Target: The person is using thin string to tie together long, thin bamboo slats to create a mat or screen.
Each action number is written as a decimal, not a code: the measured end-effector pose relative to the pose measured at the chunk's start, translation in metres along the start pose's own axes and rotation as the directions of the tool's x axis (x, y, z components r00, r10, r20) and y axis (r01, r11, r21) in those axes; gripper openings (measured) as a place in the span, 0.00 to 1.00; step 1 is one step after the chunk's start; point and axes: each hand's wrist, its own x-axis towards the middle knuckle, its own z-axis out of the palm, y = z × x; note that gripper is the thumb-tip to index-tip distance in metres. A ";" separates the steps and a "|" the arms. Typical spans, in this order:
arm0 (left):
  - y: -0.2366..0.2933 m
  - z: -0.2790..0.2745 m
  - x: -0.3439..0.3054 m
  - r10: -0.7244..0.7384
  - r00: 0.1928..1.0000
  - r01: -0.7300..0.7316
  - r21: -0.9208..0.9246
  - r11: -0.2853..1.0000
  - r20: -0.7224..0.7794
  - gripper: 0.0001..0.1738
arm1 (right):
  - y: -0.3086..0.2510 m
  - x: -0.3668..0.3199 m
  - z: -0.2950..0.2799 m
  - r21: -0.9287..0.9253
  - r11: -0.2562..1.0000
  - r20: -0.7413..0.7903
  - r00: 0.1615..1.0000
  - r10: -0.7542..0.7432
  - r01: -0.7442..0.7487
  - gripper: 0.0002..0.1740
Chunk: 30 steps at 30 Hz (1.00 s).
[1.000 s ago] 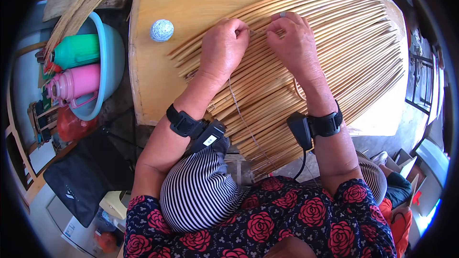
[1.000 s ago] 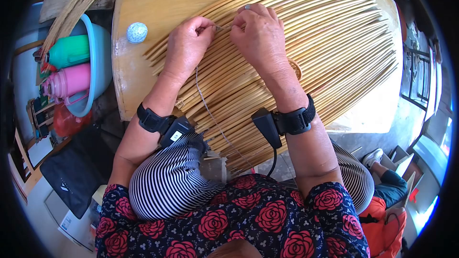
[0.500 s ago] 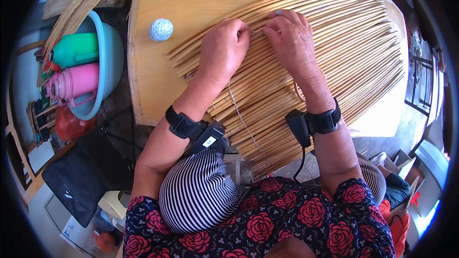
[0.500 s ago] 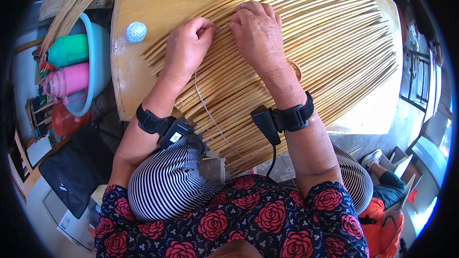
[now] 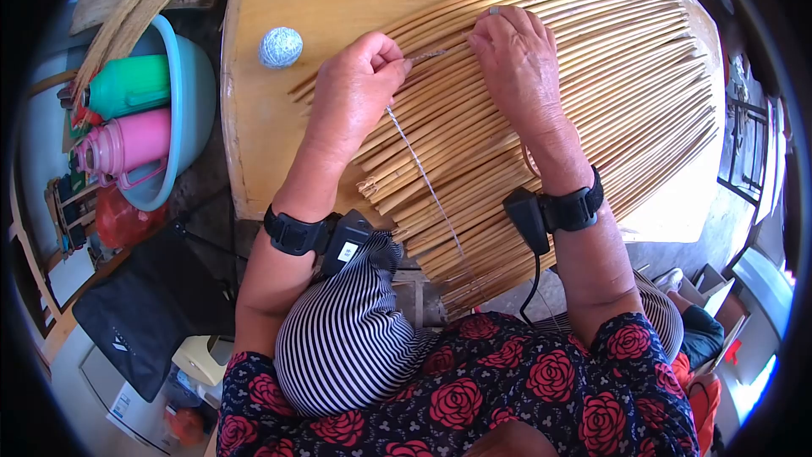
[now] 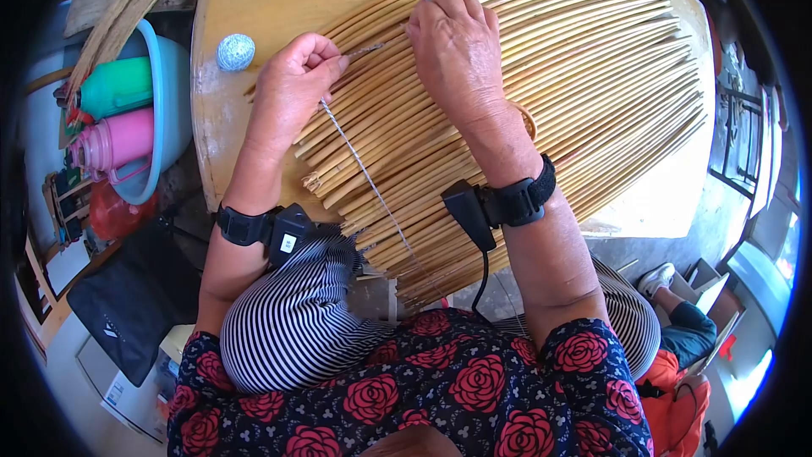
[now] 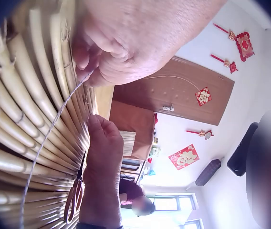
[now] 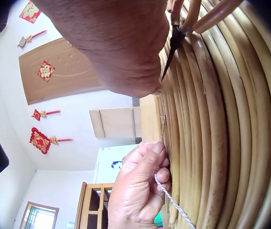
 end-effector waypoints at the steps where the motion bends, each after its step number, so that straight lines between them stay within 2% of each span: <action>1: -0.003 -0.002 0.000 0.026 1.000 -0.027 0.047 0.999 0.009 0.06 | 0.000 0.001 0.000 -0.006 1.000 0.011 1.000 -0.004 0.004 0.06; 5: -0.010 -0.001 -0.005 0.241 0.971 -0.227 0.291 0.929 -0.012 0.06 | 0.000 0.003 0.001 -0.047 0.999 0.065 0.998 -0.016 0.019 0.06; 8: -0.009 -0.003 -0.007 0.281 0.959 -0.250 0.372 0.894 -0.030 0.07 | -0.001 0.003 0.003 -0.075 0.997 0.053 0.998 -0.028 0.032 0.06; 11: -0.008 -0.008 -0.009 0.165 0.986 -0.156 0.293 0.943 -0.006 0.07 | 0.001 0.003 0.005 -0.098 0.994 0.052 0.998 -0.037 0.042 0.07; 14: -0.009 -0.012 -0.010 0.147 0.989 -0.148 0.270 0.952 0.023 0.06 | -0.002 0.003 0.005 -0.104 0.994 0.039 0.999 -0.033 0.037 0.07; 17: -0.017 -0.013 -0.008 0.110 0.991 -0.119 0.123 0.985 0.079 0.05 | -0.003 0.003 0.003 -0.110 0.994 0.069 0.998 -0.007 0.015 0.07; 23: -0.006 -0.013 -0.009 0.055 0.983 -0.047 -0.053 0.997 0.175 0.03 | -0.002 0.003 0.006 -0.107 0.994 0.028 0.999 -0.034 0.037 0.07; 26: -0.015 -0.013 -0.009 0.083 0.985 -0.088 0.032 0.996 0.153 0.04 | -0.004 0.003 0.005 -0.116 0.993 0.058 0.998 -0.006 0.013 0.07; 30: -0.011 -0.013 -0.010 -0.010 0.989 0.014 -0.027 1.000 0.150 0.04 | -0.004 0.001 0.005 -0.098 0.995 0.048 0.999 -0.015 0.019 0.07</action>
